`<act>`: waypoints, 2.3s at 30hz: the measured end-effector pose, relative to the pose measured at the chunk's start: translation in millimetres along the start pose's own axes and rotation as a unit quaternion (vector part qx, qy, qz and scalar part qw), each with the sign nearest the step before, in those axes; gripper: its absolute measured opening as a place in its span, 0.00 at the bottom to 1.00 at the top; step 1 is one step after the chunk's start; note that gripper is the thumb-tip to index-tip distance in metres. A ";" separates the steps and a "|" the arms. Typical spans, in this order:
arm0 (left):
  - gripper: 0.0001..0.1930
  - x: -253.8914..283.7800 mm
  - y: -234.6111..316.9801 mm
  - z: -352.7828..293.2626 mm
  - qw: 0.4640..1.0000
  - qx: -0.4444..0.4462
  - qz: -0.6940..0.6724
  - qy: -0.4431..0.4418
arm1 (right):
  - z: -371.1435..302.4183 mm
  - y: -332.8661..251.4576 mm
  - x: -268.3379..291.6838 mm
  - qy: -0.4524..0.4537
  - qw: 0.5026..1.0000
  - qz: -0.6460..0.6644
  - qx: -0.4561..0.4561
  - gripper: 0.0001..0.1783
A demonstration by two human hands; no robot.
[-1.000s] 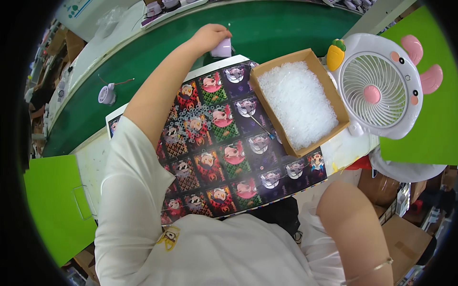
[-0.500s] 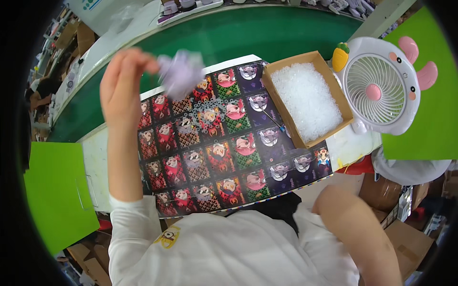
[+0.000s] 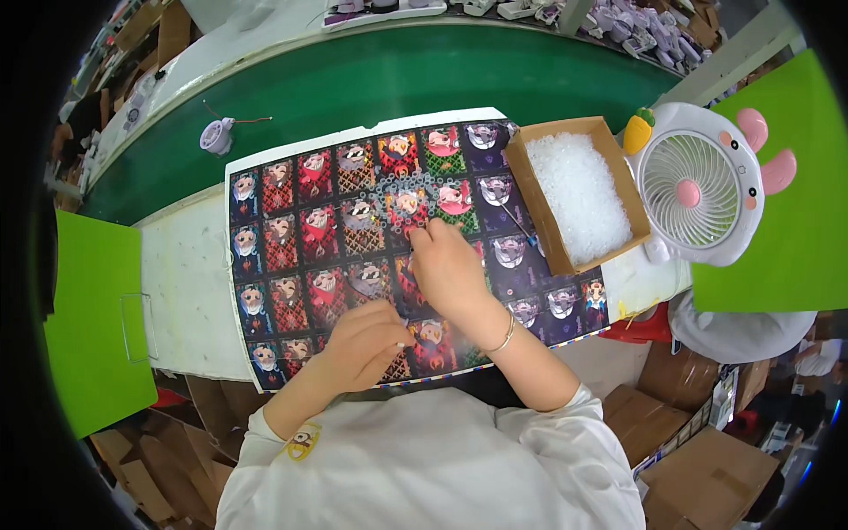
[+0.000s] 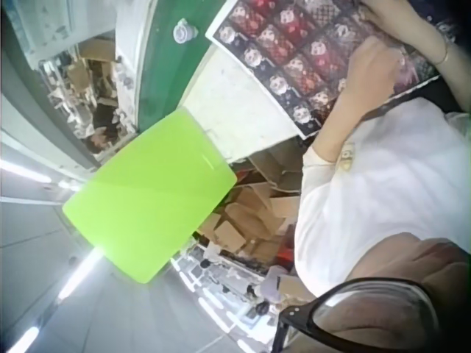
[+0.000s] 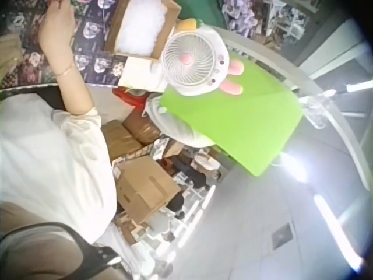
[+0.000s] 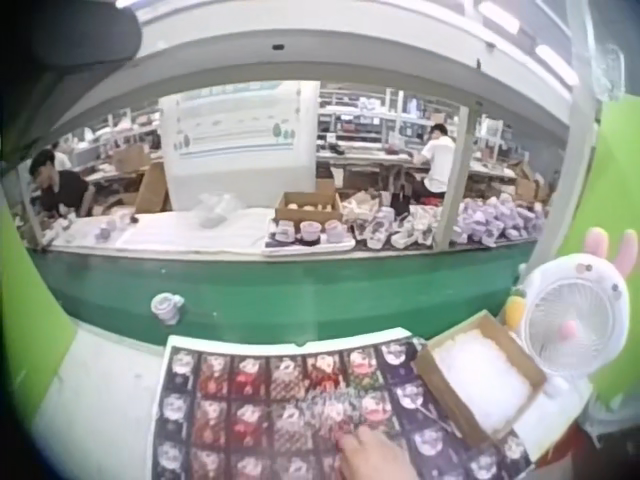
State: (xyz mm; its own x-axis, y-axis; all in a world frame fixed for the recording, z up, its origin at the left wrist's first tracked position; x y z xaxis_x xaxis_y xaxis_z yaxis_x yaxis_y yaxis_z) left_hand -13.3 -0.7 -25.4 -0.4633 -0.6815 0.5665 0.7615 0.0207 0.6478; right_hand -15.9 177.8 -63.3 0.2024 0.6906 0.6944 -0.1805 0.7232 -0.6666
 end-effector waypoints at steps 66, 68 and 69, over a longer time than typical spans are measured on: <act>0.18 -28.9 -22.9 -12.7 0.950 0.308 -0.018 0.054 | -61.1 -57.8 35.9 -0.063 0.980 0.182 -0.057 0.09; 0.18 -29.3 -23.4 -13.0 0.951 0.306 -0.017 0.049 | -60.0 -57.4 26.2 -0.039 0.981 0.185 -0.051 0.09; 0.18 -28.6 -24.1 -12.8 0.954 0.296 -0.014 0.051 | -58.8 -57.0 23.4 -0.017 0.981 0.188 -0.042 0.09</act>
State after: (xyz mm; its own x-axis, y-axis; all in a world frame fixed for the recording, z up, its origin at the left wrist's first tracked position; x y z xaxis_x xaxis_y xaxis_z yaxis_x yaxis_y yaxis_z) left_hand -12.6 8.9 -63.7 -0.4095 -0.7553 0.5117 0.3456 0.3907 0.8532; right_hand 55.8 152.1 -24.9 0.1035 0.9093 0.4030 -0.1560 0.4150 -0.8964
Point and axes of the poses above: each hand's wrist, its own z-axis towards the middle knuckle, its own x-axis out of the back of the hand, y = z × x, the point moved 1 cm from there along z, towards the middle knuckle, and after that the axes turned 15 degrees about z, right-handed, at the moved point
